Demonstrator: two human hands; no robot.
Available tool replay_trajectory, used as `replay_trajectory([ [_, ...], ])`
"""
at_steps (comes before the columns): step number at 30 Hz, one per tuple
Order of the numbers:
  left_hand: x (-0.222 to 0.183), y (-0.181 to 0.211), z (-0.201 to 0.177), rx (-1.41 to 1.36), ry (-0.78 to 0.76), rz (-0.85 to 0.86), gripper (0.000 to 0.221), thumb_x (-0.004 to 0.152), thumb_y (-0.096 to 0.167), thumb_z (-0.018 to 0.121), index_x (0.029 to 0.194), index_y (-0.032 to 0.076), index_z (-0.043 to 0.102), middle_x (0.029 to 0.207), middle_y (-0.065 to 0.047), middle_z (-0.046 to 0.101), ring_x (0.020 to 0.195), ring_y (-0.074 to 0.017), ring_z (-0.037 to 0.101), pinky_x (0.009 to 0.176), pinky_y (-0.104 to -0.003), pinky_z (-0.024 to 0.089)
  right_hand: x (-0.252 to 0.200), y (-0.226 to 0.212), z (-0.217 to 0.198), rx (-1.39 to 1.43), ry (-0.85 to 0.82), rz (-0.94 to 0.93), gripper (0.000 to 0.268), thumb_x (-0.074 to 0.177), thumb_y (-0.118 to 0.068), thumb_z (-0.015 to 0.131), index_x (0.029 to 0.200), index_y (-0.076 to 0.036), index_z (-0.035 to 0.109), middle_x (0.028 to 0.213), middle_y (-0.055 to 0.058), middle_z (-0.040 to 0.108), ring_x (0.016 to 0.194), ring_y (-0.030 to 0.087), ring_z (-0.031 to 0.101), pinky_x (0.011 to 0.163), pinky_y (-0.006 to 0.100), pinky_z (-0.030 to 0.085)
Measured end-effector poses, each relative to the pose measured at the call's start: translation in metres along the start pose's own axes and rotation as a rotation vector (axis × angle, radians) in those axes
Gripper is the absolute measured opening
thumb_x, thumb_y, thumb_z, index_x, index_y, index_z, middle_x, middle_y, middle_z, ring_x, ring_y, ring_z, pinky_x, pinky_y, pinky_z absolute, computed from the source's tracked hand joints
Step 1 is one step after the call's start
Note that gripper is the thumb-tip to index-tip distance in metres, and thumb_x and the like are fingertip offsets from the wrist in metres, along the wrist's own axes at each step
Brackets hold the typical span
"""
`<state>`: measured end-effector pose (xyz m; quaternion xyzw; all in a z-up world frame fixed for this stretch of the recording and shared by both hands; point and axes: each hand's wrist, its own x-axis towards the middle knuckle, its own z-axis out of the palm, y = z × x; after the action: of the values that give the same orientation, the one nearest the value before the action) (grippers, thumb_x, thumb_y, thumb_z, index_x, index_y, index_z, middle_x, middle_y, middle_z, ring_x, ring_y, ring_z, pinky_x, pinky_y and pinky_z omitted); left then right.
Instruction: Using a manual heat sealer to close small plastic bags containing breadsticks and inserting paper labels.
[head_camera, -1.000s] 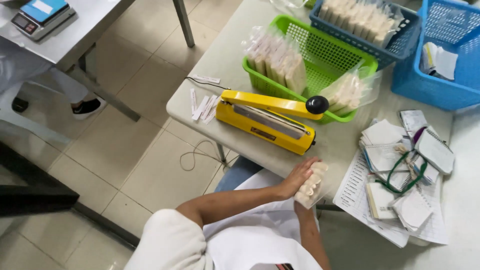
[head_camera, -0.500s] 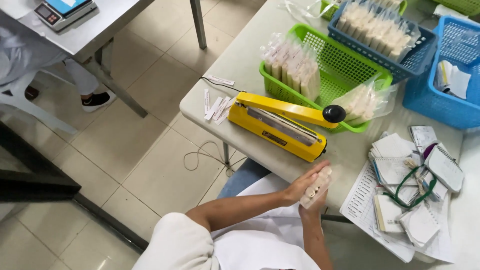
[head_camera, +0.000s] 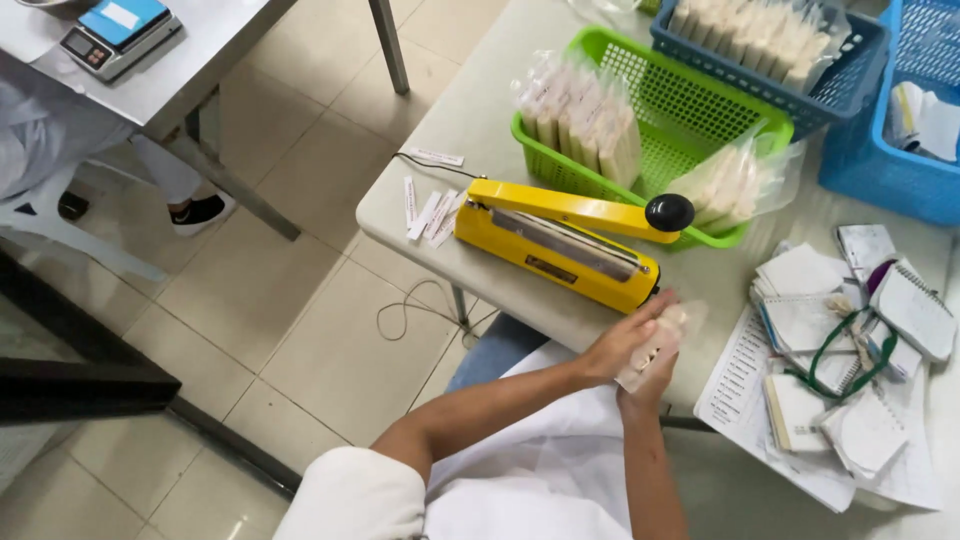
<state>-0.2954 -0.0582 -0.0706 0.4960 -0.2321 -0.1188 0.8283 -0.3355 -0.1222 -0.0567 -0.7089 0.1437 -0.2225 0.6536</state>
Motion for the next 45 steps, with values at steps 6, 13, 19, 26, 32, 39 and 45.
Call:
replay_trajectory([
  [6, -0.001, 0.005, -0.005, 0.046, 0.115, -0.165, 0.059, 0.109, 0.03, 0.049, 0.161, 0.009, 0.03, 0.163, -0.024, 0.028, 0.151, -0.0465, 0.022, 0.127, -0.057, 0.015, 0.002, 0.0, 0.007, -0.012, 0.009, -0.051, 0.06, 0.113, -0.043, 0.032, 0.161, -0.011, 0.017, 0.163, 0.016, 0.023, 0.155, 0.026, 0.019, 0.127, 0.045, 0.01],
  [13, -0.009, 0.026, 0.008, -0.1, 0.072, -0.097, 0.047, 0.113, 0.028, 0.041, 0.155, 0.009, 0.045, 0.16, -0.015, 0.042, 0.151, -0.0272, 0.033, 0.129, -0.048, 0.018, -0.007, 0.007, 0.011, -0.025, 0.036, -0.072, 0.06, 0.114, -0.043, 0.028, 0.162, -0.011, 0.014, 0.164, 0.016, 0.02, 0.156, 0.024, 0.017, 0.128, 0.043, 0.007],
  [19, 0.003, 0.008, -0.008, -0.037, -0.134, -0.168, 0.059, 0.11, 0.041, 0.034, 0.16, 0.011, 0.032, 0.168, -0.015, 0.027, 0.155, -0.0276, 0.024, 0.128, -0.047, 0.015, -0.009, 0.014, 0.006, -0.023, 0.062, -0.14, 0.059, 0.115, -0.043, 0.025, 0.163, -0.011, 0.012, 0.165, 0.015, 0.017, 0.156, 0.023, 0.015, 0.129, 0.042, 0.005],
  [26, -0.017, 0.019, -0.017, 0.288, 0.05, -0.02, 0.053, 0.115, 0.041, 0.026, 0.147, 0.012, 0.057, 0.146, -0.012, 0.057, 0.141, -0.0262, 0.05, 0.124, -0.043, 0.031, 0.003, 0.014, -0.012, -0.076, 0.091, -0.149, 0.059, 0.116, -0.043, 0.021, 0.164, -0.012, 0.009, 0.166, 0.015, 0.014, 0.158, 0.021, 0.012, 0.13, 0.04, 0.002],
  [32, -0.066, 0.054, -0.012, 0.587, -0.125, 0.176, 0.103, 0.079, 0.059, 0.074, 0.158, 0.005, 0.036, 0.152, -0.026, 0.045, 0.142, -0.0446, 0.042, 0.12, -0.055, 0.032, 0.0, -0.026, 0.003, 0.137, 0.011, -0.207, 0.06, 0.114, -0.049, 0.022, 0.159, -0.01, 0.014, 0.142, 0.021, 0.046, 0.122, 0.025, 0.048, 0.114, 0.041, 0.037],
  [39, -0.057, 0.052, -0.022, 0.752, -0.107, 0.248, 0.09, 0.083, 0.047, 0.075, 0.156, 0.007, 0.04, 0.142, -0.016, 0.057, 0.131, -0.0338, 0.057, 0.112, -0.048, 0.044, 0.013, 0.018, -0.026, -0.137, 0.022, -0.273, 0.085, 0.102, -0.066, -0.001, 0.164, -0.007, 0.002, 0.162, 0.022, 0.016, 0.134, 0.035, 0.041, 0.122, 0.047, 0.031],
  [45, -0.033, 0.064, -0.048, 0.622, 0.009, -0.023, 0.035, 0.106, 0.026, 0.058, 0.137, 0.011, 0.059, 0.113, -0.019, 0.072, 0.112, -0.0384, 0.068, 0.093, -0.048, 0.057, 0.025, -0.003, -0.073, -0.068, -0.378, -0.081, 0.088, 0.078, -0.027, 0.082, 0.153, -0.007, 0.039, 0.142, 0.01, 0.046, 0.138, 0.023, 0.039, 0.118, 0.053, 0.029],
])
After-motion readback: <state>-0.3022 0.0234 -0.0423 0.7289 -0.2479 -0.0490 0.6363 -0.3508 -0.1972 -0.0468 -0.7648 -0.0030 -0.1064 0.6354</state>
